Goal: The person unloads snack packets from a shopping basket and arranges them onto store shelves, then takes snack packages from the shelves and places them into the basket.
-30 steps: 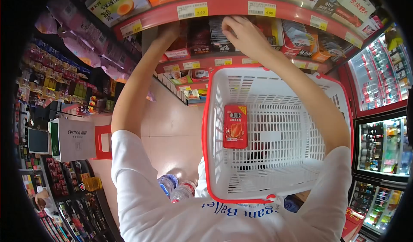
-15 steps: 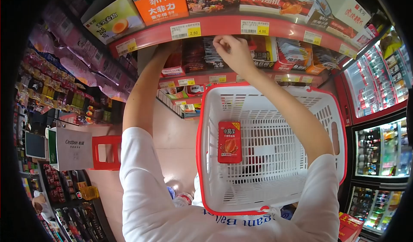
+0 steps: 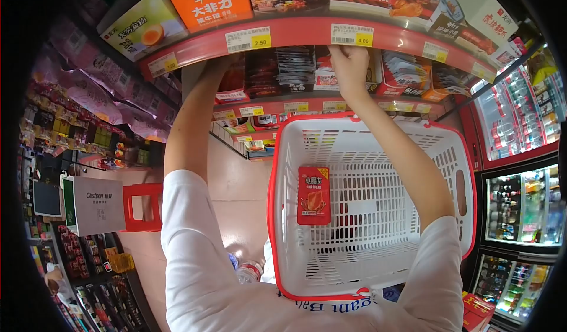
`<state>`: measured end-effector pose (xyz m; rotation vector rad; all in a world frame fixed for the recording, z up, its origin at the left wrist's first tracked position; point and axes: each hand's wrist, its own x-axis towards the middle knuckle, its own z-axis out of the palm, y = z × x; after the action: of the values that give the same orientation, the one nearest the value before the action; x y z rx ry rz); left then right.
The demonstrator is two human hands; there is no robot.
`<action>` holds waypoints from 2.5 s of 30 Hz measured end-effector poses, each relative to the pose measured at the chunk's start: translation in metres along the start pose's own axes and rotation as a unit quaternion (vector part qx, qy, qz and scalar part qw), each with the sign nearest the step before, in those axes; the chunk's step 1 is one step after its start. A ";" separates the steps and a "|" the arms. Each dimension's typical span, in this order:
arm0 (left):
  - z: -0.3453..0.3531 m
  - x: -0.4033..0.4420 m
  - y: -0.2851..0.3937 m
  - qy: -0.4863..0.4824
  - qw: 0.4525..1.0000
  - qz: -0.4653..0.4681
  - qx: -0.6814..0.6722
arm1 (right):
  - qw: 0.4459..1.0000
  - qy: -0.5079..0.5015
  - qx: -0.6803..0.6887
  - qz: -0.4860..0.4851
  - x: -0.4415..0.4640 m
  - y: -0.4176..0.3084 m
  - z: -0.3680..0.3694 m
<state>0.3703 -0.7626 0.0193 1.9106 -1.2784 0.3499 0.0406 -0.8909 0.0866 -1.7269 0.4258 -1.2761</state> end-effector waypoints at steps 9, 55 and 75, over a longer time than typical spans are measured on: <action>0.011 0.004 -0.010 0.017 0.999 -0.005 -0.033 | 0.999 -0.013 -0.030 0.038 0.000 -0.003 -0.004; -0.107 -0.029 0.137 -0.146 0.984 -0.069 0.075 | 0.900 -0.310 -0.277 -0.130 -0.005 -0.029 0.147; -0.159 -0.126 0.194 0.125 0.957 0.185 0.188 | 0.897 -0.331 -0.129 -0.263 -0.041 -0.063 0.118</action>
<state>0.1751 -0.5968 0.1344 1.8418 -1.4690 1.0593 0.1134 -0.7738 0.1098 -2.4751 -0.3113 -0.9042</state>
